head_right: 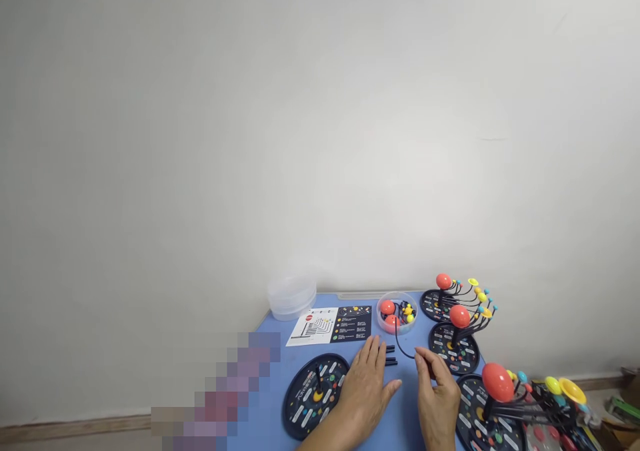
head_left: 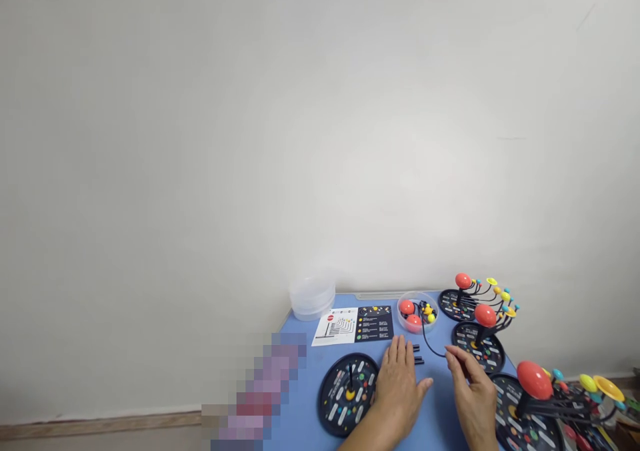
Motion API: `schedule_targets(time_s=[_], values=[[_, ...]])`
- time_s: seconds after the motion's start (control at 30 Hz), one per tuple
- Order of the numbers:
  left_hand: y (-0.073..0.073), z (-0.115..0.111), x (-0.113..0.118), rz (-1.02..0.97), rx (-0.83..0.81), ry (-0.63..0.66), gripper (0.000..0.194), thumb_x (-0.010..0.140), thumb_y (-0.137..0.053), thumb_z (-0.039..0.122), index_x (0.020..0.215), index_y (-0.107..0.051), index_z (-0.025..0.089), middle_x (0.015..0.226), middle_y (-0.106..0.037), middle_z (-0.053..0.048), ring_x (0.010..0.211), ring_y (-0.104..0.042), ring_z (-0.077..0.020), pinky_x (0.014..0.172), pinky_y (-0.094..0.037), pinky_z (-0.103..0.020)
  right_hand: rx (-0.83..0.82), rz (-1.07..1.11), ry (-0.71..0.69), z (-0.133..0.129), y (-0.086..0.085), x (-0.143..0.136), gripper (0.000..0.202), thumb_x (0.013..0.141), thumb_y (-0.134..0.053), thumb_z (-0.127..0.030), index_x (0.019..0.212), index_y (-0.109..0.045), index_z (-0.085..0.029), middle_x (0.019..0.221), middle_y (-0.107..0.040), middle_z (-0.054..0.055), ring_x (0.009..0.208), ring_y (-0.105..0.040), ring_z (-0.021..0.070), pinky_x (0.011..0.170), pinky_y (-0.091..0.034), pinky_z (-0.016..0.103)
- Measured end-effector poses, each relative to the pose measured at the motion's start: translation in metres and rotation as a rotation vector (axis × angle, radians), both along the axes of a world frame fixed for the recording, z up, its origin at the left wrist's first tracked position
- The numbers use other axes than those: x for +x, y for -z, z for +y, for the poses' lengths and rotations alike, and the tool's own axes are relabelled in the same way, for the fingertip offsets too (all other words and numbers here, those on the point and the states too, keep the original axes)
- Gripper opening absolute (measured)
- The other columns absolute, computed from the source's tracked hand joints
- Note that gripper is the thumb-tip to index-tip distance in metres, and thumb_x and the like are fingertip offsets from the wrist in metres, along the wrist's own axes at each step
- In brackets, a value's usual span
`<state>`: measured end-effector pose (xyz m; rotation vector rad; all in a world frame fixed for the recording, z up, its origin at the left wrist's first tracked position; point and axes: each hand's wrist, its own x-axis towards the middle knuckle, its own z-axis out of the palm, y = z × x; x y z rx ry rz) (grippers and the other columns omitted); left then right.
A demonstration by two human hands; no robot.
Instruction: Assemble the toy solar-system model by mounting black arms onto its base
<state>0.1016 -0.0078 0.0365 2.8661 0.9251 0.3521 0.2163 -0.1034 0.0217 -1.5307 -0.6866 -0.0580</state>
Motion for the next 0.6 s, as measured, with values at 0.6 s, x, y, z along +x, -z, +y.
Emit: schedule_targets(time_s=[0.6], values=[[0.021, -0.015, -0.013, 0.068, -0.155, -0.018, 0.078, 0.088, -0.053, 0.056, 0.147, -0.036, 0.007, 0.154, -0.027, -0.02, 0.143, -0.023, -0.0374, 0.115, -0.029, -0.052, -0.048, -0.011, -0.037, -0.001, -0.004, -0.004, 0.039, 0.078, -0.06, -0.053, 0.089, -0.077, -0.02, 0.093, -0.076, 0.01, 0.087, -0.07, 0.0265, 0.08, -0.055, 0.034]])
